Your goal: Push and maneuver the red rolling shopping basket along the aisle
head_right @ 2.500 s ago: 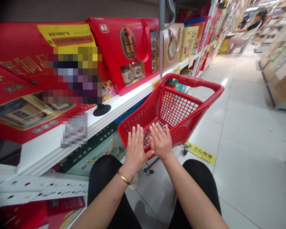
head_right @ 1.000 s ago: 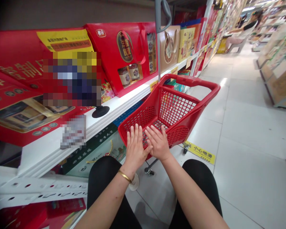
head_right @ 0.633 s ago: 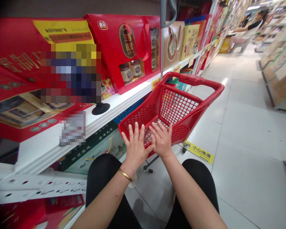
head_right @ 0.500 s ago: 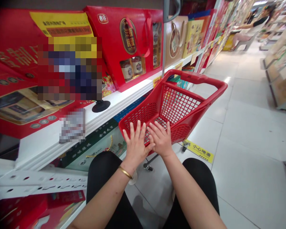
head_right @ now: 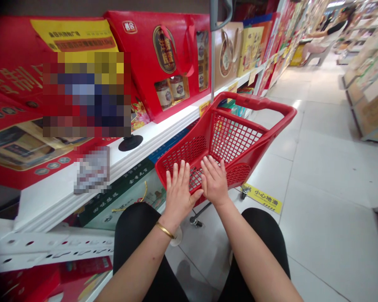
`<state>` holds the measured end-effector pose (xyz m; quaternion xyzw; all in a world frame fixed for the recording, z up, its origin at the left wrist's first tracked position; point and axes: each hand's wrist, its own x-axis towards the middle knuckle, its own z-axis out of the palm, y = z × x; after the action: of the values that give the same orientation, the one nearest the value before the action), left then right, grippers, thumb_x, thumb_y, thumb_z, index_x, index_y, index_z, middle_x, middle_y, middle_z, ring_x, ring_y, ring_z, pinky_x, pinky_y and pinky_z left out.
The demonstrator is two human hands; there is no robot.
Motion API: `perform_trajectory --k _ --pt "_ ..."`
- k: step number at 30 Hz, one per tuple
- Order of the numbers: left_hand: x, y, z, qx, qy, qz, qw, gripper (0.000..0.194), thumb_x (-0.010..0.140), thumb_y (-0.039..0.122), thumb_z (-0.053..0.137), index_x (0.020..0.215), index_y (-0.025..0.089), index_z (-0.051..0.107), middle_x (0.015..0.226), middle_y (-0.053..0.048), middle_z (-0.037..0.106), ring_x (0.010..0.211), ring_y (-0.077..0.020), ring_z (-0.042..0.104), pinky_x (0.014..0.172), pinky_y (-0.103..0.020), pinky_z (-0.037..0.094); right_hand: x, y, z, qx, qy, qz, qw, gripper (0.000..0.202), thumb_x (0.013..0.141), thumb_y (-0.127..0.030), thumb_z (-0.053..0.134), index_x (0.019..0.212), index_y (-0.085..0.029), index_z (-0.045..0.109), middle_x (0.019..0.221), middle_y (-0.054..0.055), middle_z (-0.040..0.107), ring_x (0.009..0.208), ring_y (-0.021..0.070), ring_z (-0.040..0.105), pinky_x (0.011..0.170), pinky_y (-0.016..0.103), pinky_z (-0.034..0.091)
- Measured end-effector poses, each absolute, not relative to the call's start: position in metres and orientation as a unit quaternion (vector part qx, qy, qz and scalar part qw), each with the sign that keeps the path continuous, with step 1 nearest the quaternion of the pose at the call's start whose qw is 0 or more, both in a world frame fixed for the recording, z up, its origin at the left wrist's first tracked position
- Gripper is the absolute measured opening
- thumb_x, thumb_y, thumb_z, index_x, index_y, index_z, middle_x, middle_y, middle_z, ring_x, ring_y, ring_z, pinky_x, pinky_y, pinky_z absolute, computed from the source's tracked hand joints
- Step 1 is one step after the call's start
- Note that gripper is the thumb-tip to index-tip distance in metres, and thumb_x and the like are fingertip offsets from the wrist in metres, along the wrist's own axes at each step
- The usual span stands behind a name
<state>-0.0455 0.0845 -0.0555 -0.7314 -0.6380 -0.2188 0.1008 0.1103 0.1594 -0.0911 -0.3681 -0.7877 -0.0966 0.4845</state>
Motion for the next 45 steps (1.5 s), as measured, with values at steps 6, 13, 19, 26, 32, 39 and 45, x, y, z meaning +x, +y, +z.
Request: perform_trajectory --k 6,13,19,26,32,39,45 --pt "-0.042 0.085 -0.057 -0.735 -0.632 -0.218 0.109 0.094 0.100 0.074 0.025 0.166 0.009 0.013 0.173 -0.015 0.018 0.162 -0.0337 0.008 0.128 -0.059 0.014 0.128 0.182 -0.085 -0.463 -0.713 -0.098 0.517 0.050 0.102 -0.021 0.044 0.152 -0.027 0.049 0.156 0.007 0.054 0.157 0.0287 0.030 0.128 0.070 0.003" --pt "-0.045 0.085 -0.057 -0.737 -0.629 -0.225 0.099 0.101 0.095 0.080 0.022 0.167 0.010 0.012 0.173 -0.014 0.016 0.162 -0.0326 0.007 0.129 -0.058 0.013 0.118 0.166 -0.090 -0.384 -0.772 -0.070 0.502 0.052 0.100 -0.018 0.046 0.152 -0.024 0.049 0.153 0.008 0.056 0.156 0.0259 0.033 0.131 0.063 0.012" --pt "-0.046 0.086 -0.056 -0.737 -0.631 -0.221 0.105 0.099 0.097 0.079 0.024 0.166 0.009 0.014 0.173 -0.016 0.018 0.162 -0.0339 0.008 0.129 -0.059 0.014 0.138 0.180 -0.083 -0.409 -0.763 -0.096 0.491 0.045 0.101 -0.020 0.046 0.146 -0.024 0.055 0.147 0.007 0.063 0.150 0.0262 0.043 0.131 0.064 0.010" --pt "-0.048 0.086 -0.058 -0.735 -0.620 -0.257 0.094 0.103 0.094 0.080 0.004 0.166 0.008 0.014 0.173 -0.016 0.016 0.162 -0.0318 0.005 0.129 -0.056 0.010 0.113 0.161 -0.090 -0.380 -0.786 -0.073 0.481 0.047 0.101 -0.021 0.045 0.147 -0.025 0.054 0.147 0.006 0.063 0.152 0.0252 0.041 0.131 0.062 0.013" --pt "-0.049 0.084 -0.059 -0.735 -0.612 -0.280 0.083 0.105 0.094 0.080 0.003 0.165 0.004 0.013 0.173 -0.019 0.013 0.162 -0.0314 0.003 0.130 -0.057 0.009 0.100 0.139 -0.094 -0.291 -0.857 -0.095 0.413 0.047 0.101 -0.026 0.049 0.147 -0.026 0.054 0.146 0.004 0.064 0.148 0.0218 0.047 0.134 0.054 0.011" --pt "-0.047 0.085 -0.056 -0.737 -0.626 -0.240 0.089 0.102 0.096 0.081 0.019 0.166 0.007 0.014 0.174 -0.017 0.012 0.162 -0.0345 0.001 0.129 -0.060 0.006 0.109 0.160 -0.093 -0.433 -0.743 -0.087 0.503 0.046 0.102 -0.022 0.045 0.147 -0.024 0.054 0.152 0.008 0.058 0.158 0.0294 0.028 0.129 0.068 0.013" --pt "-0.046 0.085 -0.055 -0.731 -0.632 -0.237 0.096 0.102 0.096 0.080 0.023 0.166 0.006 0.015 0.174 -0.018 0.012 0.162 -0.0345 0.001 0.129 -0.060 0.006 0.101 0.144 -0.102 -0.320 -0.837 -0.075 0.438 0.053 0.101 -0.025 0.048 0.155 -0.027 0.045 0.151 0.005 0.059 0.154 0.0243 0.037 0.132 0.056 0.016"
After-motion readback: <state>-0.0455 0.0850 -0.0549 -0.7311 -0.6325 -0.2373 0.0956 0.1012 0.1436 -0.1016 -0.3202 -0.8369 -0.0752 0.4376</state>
